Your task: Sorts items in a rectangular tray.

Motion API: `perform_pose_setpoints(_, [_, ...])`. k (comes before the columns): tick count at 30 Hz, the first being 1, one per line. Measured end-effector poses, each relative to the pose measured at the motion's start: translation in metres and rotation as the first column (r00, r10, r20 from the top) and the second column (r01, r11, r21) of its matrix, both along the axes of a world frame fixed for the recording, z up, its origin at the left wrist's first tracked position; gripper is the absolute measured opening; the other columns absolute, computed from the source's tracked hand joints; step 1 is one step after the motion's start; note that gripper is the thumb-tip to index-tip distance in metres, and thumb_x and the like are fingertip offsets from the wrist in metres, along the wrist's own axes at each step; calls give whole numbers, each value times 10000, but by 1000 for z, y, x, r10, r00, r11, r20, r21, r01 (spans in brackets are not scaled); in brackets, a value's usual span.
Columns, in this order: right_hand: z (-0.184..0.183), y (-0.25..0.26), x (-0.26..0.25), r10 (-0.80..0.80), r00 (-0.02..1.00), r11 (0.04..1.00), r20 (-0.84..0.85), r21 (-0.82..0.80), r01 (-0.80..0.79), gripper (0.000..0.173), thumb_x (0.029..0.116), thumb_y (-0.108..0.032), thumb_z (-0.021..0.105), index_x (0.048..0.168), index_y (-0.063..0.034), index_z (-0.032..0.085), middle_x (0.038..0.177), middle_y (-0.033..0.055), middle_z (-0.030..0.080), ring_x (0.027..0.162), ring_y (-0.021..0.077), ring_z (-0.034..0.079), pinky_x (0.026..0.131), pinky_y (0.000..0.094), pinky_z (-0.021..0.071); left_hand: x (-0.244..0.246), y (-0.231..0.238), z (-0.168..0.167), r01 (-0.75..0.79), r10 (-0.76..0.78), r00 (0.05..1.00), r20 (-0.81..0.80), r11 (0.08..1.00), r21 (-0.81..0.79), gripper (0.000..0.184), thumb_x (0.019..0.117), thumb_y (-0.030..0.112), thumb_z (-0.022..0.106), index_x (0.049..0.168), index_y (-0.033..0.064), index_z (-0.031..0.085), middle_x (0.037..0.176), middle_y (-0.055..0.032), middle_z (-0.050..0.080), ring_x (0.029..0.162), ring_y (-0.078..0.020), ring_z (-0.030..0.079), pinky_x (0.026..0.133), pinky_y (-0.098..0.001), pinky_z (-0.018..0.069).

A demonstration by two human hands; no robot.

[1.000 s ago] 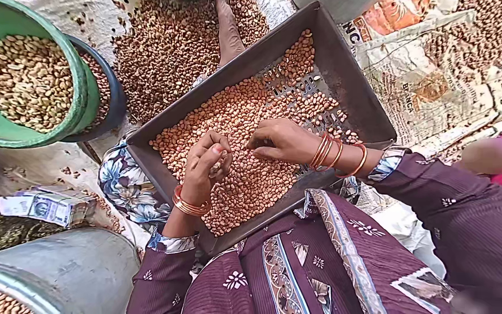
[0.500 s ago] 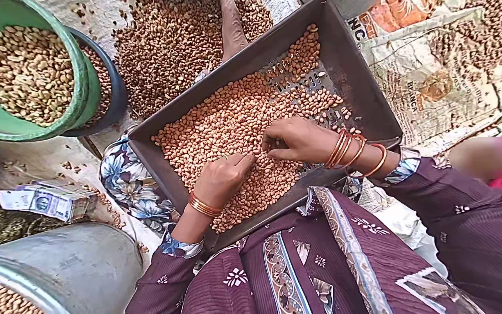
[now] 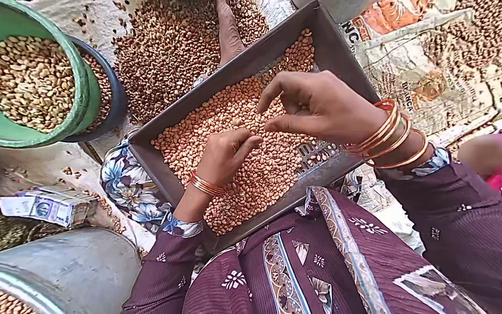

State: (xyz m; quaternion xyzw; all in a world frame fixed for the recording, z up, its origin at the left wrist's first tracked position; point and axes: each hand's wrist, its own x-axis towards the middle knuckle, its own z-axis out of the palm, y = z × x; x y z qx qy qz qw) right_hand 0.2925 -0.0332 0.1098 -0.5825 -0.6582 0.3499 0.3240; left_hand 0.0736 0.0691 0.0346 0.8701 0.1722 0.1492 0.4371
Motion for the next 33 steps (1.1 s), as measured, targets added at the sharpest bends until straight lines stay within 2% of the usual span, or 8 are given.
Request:
perform_pose_setpoints(4, [-4,2,7,-43,974,996,221,-61,57,231,972,-306,684,1103,-117,703,649,-72,488,524,42,402,509,253,362,12,-8,-4,241,-179,960,-218,920,308,256,1034,211,600,1223,102,734,859,-124,742,687,-322,710,602,-501,555])
perform_pose_setpoints(7, [-19,-3,6,144,938,976,315,-202,-82,181,966,-274,683,980,-95,704,756,14,592,642,146,537,629,381,468,15,-14,-10,275,-164,950,-267,843,462,164,1013,184,618,1092,86,723,777,-128,701,631,-344,688,495,-482,507])
perform_pose_setpoints(11, [-37,-12,-9,292,931,939,219,-250,-235,124,938,-202,715,905,-83,708,807,26,660,721,145,631,675,364,522,15,-12,-21,212,-140,975,-175,831,514,145,1000,134,592,983,45,705,735,-138,680,604,-333,684,473,-459,500])
perform_pose_setpoints(15, [-57,-22,-39,369,922,924,114,-146,-352,109,925,-156,720,955,-52,736,856,82,685,804,202,668,750,375,545,4,2,-8,96,-96,995,-5,994,50,217,1045,145,549,1127,36,717,753,-54,669,565,-133,564,546,-299,479])
perform_pose_setpoints(18, [-68,-29,-60,316,932,949,176,-87,-304,120,936,-127,686,1023,-64,741,932,129,679,838,270,687,718,424,564,-20,10,-1,46,60,977,203,876,-479,204,1067,165,437,1076,82,623,680,115,537,510,44,452,469,-119,392])
perform_pose_setpoints(24, [-77,-33,-71,298,933,954,202,-21,-300,116,947,-121,658,912,-22,708,844,116,630,788,259,653,684,390,544,-74,-6,-3,49,83,983,167,747,-663,369,1094,395,426,832,202,600,651,124,526,477,33,424,440,-109,362])
perform_pose_setpoints(29, [-45,-17,-26,170,972,978,164,-152,-146,182,980,-244,650,958,-66,679,788,24,657,690,120,626,653,317,519,-100,-28,-14,39,-15,998,68,928,-371,305,1051,261,557,868,52,684,663,54,592,563,48,516,541,-120,450])
perform_pose_setpoints(33, [-28,-10,-1,106,976,953,189,-300,-45,53,956,-143,664,988,-102,676,822,-8,675,680,65,633,644,267,545,-105,-42,-17,132,-117,980,-158,988,85,271,1061,260,541,1149,68,712,922,-76,754,747,-188,719,665,-369,589])
